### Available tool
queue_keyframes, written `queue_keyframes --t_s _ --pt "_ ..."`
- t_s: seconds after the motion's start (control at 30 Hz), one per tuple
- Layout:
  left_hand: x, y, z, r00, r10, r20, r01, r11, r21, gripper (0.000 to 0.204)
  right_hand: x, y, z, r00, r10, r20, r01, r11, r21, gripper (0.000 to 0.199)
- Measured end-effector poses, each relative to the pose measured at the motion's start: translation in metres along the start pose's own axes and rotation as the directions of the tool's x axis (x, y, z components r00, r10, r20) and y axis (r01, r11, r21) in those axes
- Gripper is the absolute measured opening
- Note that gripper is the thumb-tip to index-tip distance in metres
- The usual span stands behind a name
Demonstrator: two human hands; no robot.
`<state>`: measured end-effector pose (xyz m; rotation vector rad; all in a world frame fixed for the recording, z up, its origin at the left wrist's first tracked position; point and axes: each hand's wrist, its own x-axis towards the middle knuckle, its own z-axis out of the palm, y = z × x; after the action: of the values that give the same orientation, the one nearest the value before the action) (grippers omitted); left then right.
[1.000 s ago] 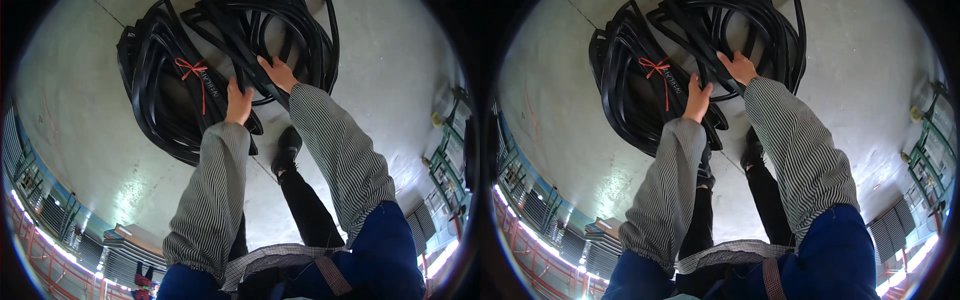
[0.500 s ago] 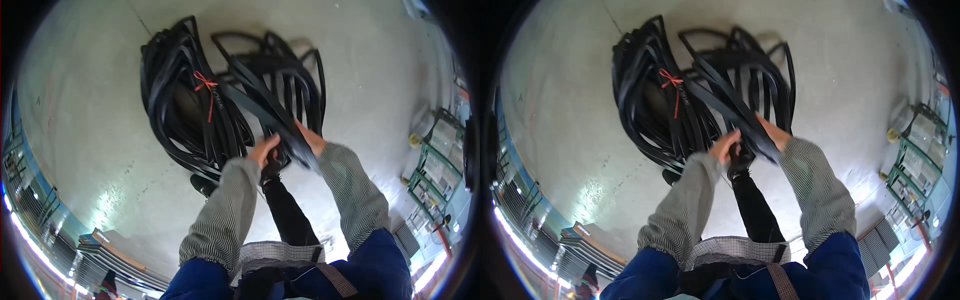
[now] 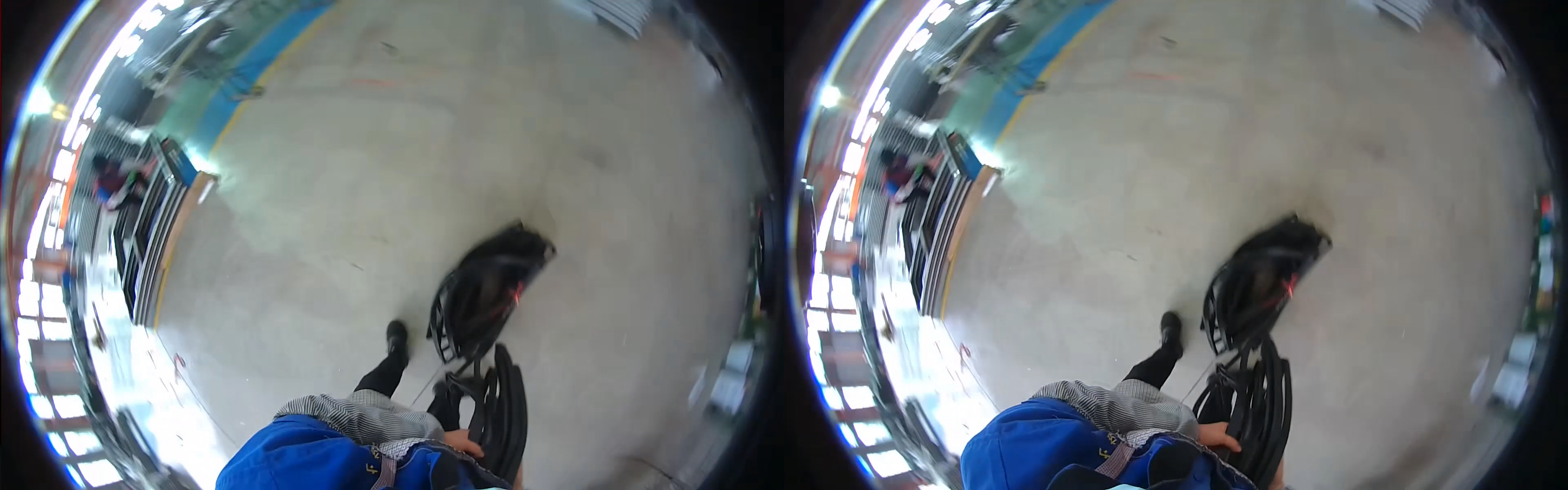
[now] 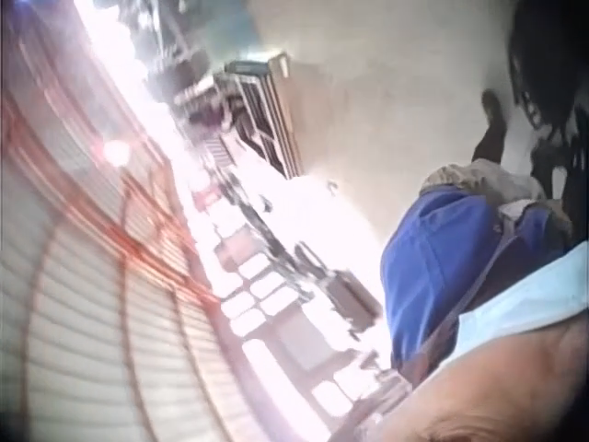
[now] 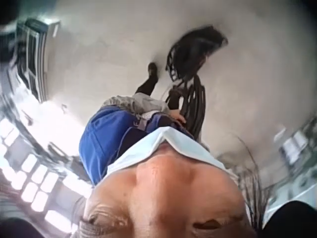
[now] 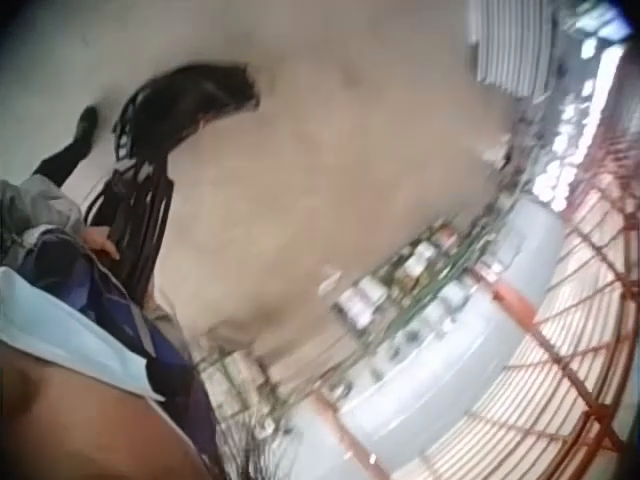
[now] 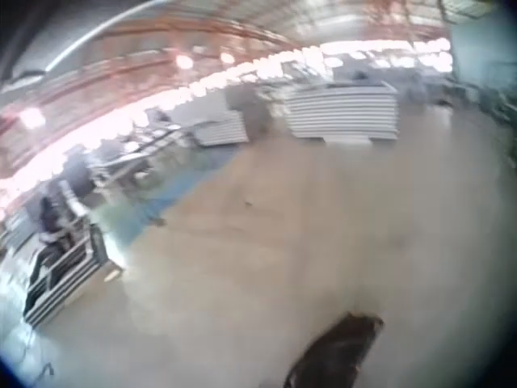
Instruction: Assemble metal or plastic window frames by inserting rubber gaskets and joining components.
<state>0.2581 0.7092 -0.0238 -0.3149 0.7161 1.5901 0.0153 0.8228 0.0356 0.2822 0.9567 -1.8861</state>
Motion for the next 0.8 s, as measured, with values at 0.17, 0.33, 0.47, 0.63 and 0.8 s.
queue_keyframes --t_s 0.17,0.33,0.47,0.63,0.8 --pt "-0.082 0.063 -0.021 0.931 0.352 -0.093 -0.331 0.925 0.186 0.051 0.024 -0.064 0.141 0.988 -0.032 0.152 0.055 0.987 -0.153 0.078" --pt "-0.179 0.084 -0.050 0.837 0.543 -0.070 -0.482 0.791 0.377 0.050 0.018 -0.077 0.284 0.980 -0.102 0.169 0.135 0.972 -0.194 0.080" --pt "-0.353 0.163 0.001 0.725 0.669 -0.166 -0.526 0.692 0.494 0.049 0.011 -0.065 0.371 0.980 -0.084 0.179 0.119 0.974 -0.195 0.082" --pt "-0.514 0.192 -0.014 0.627 0.723 -0.290 -0.777 0.604 -0.175 0.044 0.044 -0.056 0.432 0.982 -0.096 0.164 0.118 0.985 -0.130 0.085" --pt "-0.628 0.183 -0.123 0.356 0.800 -0.483 -0.921 0.212 -0.327 0.030 0.116 -0.075 0.485 0.969 -0.097 0.228 0.133 0.980 -0.149 0.096"
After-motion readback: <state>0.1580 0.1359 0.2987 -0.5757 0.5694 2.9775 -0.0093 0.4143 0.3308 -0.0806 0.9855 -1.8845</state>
